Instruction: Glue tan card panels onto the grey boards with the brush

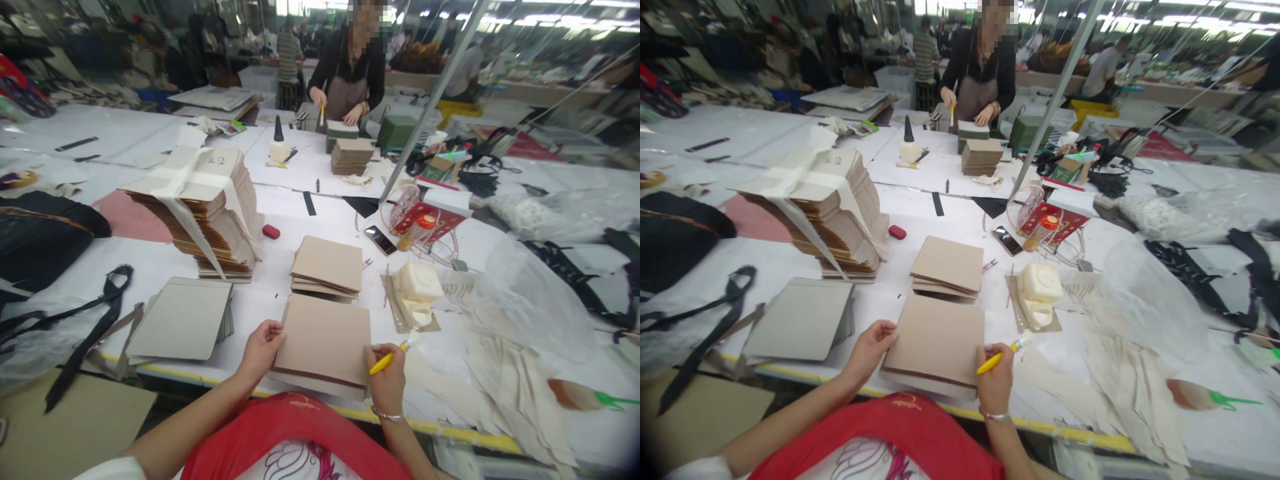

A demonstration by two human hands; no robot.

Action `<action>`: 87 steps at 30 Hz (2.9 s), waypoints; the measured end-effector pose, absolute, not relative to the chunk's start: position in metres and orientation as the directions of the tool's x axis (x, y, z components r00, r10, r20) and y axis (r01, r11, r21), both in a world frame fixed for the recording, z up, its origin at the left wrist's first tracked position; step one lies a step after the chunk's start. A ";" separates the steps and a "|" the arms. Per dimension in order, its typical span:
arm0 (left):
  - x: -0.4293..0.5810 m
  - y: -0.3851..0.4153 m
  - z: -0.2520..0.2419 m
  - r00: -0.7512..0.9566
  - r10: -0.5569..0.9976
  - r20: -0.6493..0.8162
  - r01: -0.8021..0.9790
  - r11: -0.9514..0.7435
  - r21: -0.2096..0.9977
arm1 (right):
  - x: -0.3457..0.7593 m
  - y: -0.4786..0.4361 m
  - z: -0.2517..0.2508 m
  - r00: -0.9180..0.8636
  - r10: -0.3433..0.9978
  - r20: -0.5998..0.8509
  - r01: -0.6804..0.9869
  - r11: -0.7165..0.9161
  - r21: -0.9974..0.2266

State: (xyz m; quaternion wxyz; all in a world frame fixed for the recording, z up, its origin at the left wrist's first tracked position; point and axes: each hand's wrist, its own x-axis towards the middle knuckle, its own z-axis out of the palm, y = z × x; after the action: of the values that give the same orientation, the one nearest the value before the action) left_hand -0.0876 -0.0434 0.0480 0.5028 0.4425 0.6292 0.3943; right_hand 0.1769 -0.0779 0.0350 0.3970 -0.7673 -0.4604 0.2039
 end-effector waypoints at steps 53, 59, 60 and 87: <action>-0.081 -0.045 0.010 -0.038 0.999 -0.026 0.643 0.045 0.765 | 0.151 -0.076 -0.003 0.254 0.910 0.328 0.895 -0.093 -0.436; -0.081 -0.044 0.018 -0.008 0.999 -0.048 0.657 0.041 0.753 | 0.151 -0.076 -0.012 0.262 0.893 0.366 0.892 -0.079 -0.445; -0.080 -0.041 0.019 -0.034 0.996 -0.080 0.639 0.083 0.764 | 0.151 -0.076 -0.012 0.262 0.891 0.370 0.893 -0.079 -0.443; -0.090 -0.019 0.067 0.133 0.819 -0.559 -0.174 0.574 0.800 | 0.166 -0.089 0.028 0.429 0.895 0.124 0.693 -0.238 -0.681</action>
State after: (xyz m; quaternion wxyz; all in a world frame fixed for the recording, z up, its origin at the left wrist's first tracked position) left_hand -0.0905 -0.0194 0.0673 0.6940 0.2918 0.5527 0.3575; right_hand 0.1665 -0.0890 0.0284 0.3426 -0.7728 -0.5134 0.1475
